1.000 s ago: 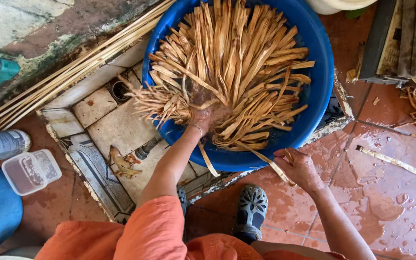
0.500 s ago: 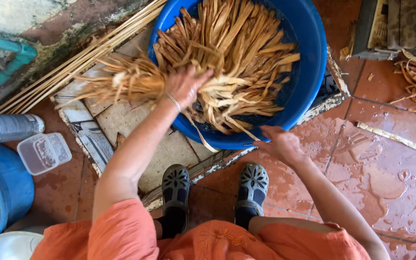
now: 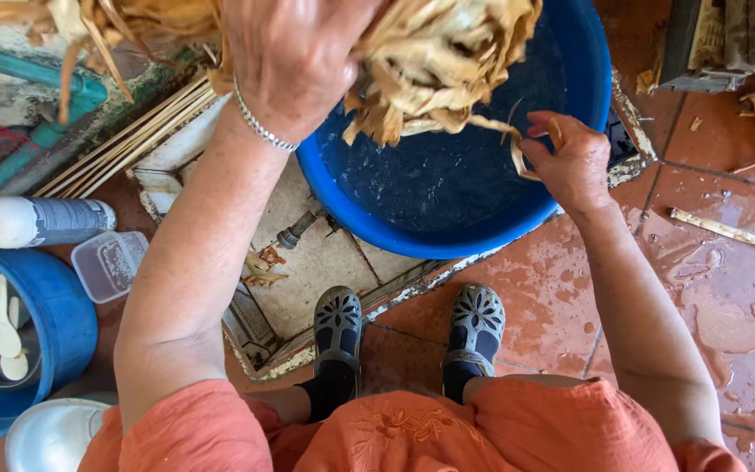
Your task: The person sits on the floor and repeatedly soaks, separates, and rinses long dried plant strips in a blue basin of water. They transfer the wet strips into a red basket and onto the floor, continuing the process with additional dry strips from a nearby pile.
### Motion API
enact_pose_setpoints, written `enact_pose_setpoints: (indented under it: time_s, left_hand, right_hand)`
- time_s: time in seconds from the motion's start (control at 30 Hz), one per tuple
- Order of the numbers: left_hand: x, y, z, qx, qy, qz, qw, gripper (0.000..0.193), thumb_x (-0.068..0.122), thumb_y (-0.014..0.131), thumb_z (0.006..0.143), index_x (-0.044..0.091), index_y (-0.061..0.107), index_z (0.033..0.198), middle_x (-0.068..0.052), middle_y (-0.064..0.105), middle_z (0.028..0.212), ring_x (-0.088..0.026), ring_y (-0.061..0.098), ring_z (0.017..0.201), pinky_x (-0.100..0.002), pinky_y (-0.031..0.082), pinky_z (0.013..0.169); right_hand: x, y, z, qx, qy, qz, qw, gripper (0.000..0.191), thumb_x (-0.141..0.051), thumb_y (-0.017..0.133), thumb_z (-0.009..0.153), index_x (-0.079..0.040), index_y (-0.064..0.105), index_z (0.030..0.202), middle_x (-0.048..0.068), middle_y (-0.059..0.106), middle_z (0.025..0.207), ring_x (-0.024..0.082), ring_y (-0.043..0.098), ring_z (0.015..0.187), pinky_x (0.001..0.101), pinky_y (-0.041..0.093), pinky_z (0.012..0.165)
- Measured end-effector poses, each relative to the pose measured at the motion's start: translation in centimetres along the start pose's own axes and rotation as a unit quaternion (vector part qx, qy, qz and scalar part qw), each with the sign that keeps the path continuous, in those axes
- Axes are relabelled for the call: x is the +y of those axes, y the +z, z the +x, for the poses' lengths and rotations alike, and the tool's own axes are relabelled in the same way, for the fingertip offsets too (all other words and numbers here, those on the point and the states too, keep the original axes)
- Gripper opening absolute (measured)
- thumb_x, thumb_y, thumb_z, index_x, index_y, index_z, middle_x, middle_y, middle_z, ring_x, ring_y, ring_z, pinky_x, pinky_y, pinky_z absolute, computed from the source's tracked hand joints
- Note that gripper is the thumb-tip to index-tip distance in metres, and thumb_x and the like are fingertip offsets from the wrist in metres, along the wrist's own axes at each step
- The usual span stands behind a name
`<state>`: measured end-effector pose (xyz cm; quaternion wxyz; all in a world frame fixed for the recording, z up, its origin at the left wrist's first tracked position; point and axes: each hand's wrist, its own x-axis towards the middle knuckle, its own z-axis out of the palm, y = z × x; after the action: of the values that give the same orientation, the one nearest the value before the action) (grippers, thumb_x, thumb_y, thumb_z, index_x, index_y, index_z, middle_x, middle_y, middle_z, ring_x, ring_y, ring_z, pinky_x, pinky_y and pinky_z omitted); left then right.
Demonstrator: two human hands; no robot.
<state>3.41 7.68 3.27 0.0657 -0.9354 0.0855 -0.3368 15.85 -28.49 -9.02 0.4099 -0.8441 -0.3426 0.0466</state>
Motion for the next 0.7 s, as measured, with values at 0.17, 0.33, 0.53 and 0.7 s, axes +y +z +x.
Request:
enact_pose_setpoints:
  time_s: [0.17, 0.33, 0.53, 0.7]
  left_hand:
    - [1.8, 3.2, -7.0, 0.005, 0.026, 0.026, 0.999, 0.042, 0.026, 0.08, 0.103, 0.032, 0.057, 0.138, -0.011, 0.055, 0.128, -0.029, 0.058, 0.117, -0.057, 0.044, 0.105]
    - [6.4, 7.9, -15.8, -0.405, -0.044, -0.015, 0.913, 0.086, 0.0, 0.075, 0.078, 0.036, 0.05, 0.151, -0.016, 0.047, 0.148, -0.035, 0.048, 0.137, -0.064, 0.029, 0.12]
    - [10.3, 5.9, -14.3, -0.632, -0.107, -0.054, 0.765, 0.122, 0.063, 0.084, 0.072, 0.029, 0.013, 0.165, -0.033, -0.007, 0.168, -0.051, -0.003, 0.157, -0.075, -0.007, 0.115]
    - [14.1, 9.8, -11.5, -0.608, -0.062, -0.096, 0.786, 0.127, 0.064, 0.082, 0.065, 0.042, 0.006, 0.164, -0.02, -0.014, 0.169, -0.057, -0.009, 0.151, -0.079, -0.006, 0.113]
  right_hand:
    - [1.4, -0.5, -2.0, -0.055, 0.099, 0.015, 0.993, 0.028, -0.017, 0.082, 0.091, -0.007, 0.076, 0.116, 0.009, 0.076, 0.099, 0.017, 0.073, 0.086, 0.0304, 0.057, 0.077]
    - [3.6, 0.3, -4.5, -0.112, 0.17, -0.009, 0.979, 0.026, -0.021, 0.081, 0.091, -0.008, 0.076, 0.113, 0.01, 0.077, 0.093, 0.017, 0.072, 0.08, 0.0313, 0.056, 0.074]
    - [4.3, 0.6, -6.6, -0.154, 0.206, -0.013, 0.966, 0.024, -0.021, 0.077, 0.092, -0.008, 0.076, 0.112, 0.01, 0.077, 0.09, 0.016, 0.07, 0.076, 0.0317, 0.055, 0.07]
    - [4.8, -0.2, -7.4, -0.098, 0.203, 0.086, 0.97, 0.02, -0.02, 0.066, 0.103, -0.006, 0.074, 0.114, 0.006, 0.076, 0.089, 0.01, 0.069, 0.079, 0.0283, 0.055, 0.071]
